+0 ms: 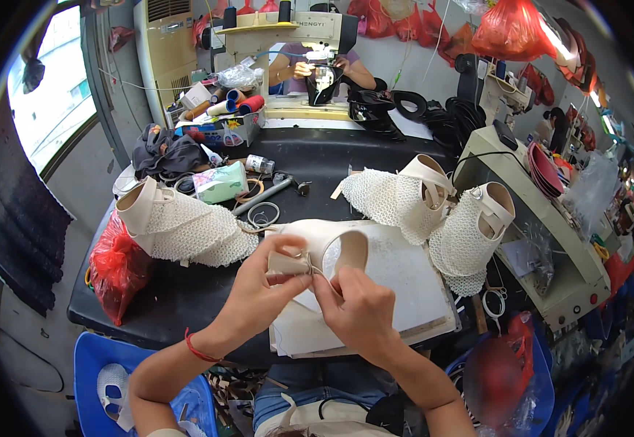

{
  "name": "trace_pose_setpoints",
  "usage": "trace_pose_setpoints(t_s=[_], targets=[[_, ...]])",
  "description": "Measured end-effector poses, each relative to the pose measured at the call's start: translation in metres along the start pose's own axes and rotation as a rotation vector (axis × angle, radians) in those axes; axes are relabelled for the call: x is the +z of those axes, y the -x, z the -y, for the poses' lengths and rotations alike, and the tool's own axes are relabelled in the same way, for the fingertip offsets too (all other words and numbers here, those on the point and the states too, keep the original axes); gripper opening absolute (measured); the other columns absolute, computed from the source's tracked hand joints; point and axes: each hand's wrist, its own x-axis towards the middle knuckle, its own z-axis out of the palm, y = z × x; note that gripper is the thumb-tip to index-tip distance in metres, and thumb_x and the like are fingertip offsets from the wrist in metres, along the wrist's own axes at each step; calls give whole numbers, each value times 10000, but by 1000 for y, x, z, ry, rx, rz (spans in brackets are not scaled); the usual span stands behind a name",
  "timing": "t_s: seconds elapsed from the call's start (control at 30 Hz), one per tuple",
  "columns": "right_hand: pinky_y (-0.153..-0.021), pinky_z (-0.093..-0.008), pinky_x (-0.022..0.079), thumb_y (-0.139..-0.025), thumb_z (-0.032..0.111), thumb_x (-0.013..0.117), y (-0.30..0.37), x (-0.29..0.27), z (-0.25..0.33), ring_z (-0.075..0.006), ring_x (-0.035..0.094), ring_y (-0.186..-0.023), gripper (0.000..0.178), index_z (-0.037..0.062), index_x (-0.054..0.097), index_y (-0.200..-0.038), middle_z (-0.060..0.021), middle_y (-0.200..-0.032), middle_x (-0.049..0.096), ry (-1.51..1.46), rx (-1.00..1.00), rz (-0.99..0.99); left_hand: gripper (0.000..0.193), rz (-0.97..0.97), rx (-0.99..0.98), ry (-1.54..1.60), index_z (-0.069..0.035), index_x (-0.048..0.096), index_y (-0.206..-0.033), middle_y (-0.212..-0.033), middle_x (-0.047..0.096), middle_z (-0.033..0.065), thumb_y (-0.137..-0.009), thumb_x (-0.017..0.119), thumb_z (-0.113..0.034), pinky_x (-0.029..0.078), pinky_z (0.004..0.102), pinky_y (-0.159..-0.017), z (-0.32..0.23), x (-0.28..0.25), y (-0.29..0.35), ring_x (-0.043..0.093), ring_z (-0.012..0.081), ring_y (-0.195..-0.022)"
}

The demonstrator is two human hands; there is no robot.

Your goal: The person attaches metal buckles to the straps of white woven sandals. They pick up each sandal from a blue bin, thread the strap through the buckle, and secure it by hand. The person works on multiple sandals sequentially, placing the finished ones on the table.

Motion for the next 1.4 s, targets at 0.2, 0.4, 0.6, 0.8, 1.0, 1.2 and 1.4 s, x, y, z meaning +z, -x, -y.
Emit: trace_pose_setpoints(t_s=[0.2, 0.4, 0.6, 0.8, 1.0, 1.2, 1.4], targets=[[-443, -309, 432, -825, 121, 639, 18, 15, -5, -207, 568, -486, 115, 17, 593, -843, -104, -639, 577, -224, -15, -23, 315, -71, -73, 291, -10, 542, -1130, -988, 604, 32, -823, 612, -14, 441, 237, -836, 32, 4, 2, 550, 82, -897], [-518, -252, 464, -827, 56, 636, -1, -5, -16, -154, 587, -626, 171, 29, 634, -996, -86, -818, 596, -407, -128, -65, 251, -151, 112, 166, 30, 564, -1078, -1019, 528, 66, -831, 570, 69, 488, 238, -811, 58, 38, 16, 568, 129, -930], [-551, -245, 448, -843, 44, 617, 14, -1, -19, -107, 575, -665, 137, 42, 645, -977, -56, -831, 603, -581, -8, -86, 244, -237, 236, 4, 36, 544, -1093, -1044, 613, 105, -851, 564, 50, 476, 239, -829, 57, 55, 13, 595, 135, -958], [-533, -221, 417, -903, 103, 553, 19, -8, -29, -93, 558, -640, 92, 23, 561, -947, -55, -784, 622, -1221, 507, 196, 235, -380, 357, -196, -4, 618, -1040, -904, 681, 111, -810, 608, 43, 515, 272, -722, 53, 59, 13, 671, 185, -847], [-509, -235, 465, -868, 98, 578, 16, -5, -36, -136, 618, -584, 101, 44, 514, -925, -98, -745, 648, -1342, 655, 188, 221, -409, 420, -220, 2, 621, -1000, -911, 678, 141, -784, 642, 39, 524, 270, -676, 62, 62, 17, 681, 223, -829], [-521, -236, 474, -900, 134, 562, 20, 2, -32, -130, 612, -578, 119, 45, 512, -962, -92, -736, 646, -1434, 706, 63, 201, -427, 476, -292, 5, 608, -965, -875, 671, 154, -772, 646, 45, 525, 270, -662, 66, 64, 15, 683, 233, -809], [-589, -205, 458, -934, 193, 525, 22, 5, -20, -67, 563, -681, 203, 26, 517, -1050, -34, -810, 608, -1126, 521, -33, 242, -390, 486, -348, -14, 593, -994, -862, 661, 146, -767, 643, 52, 520, 284, -651, 64, 63, 13, 679, 238, -810]])
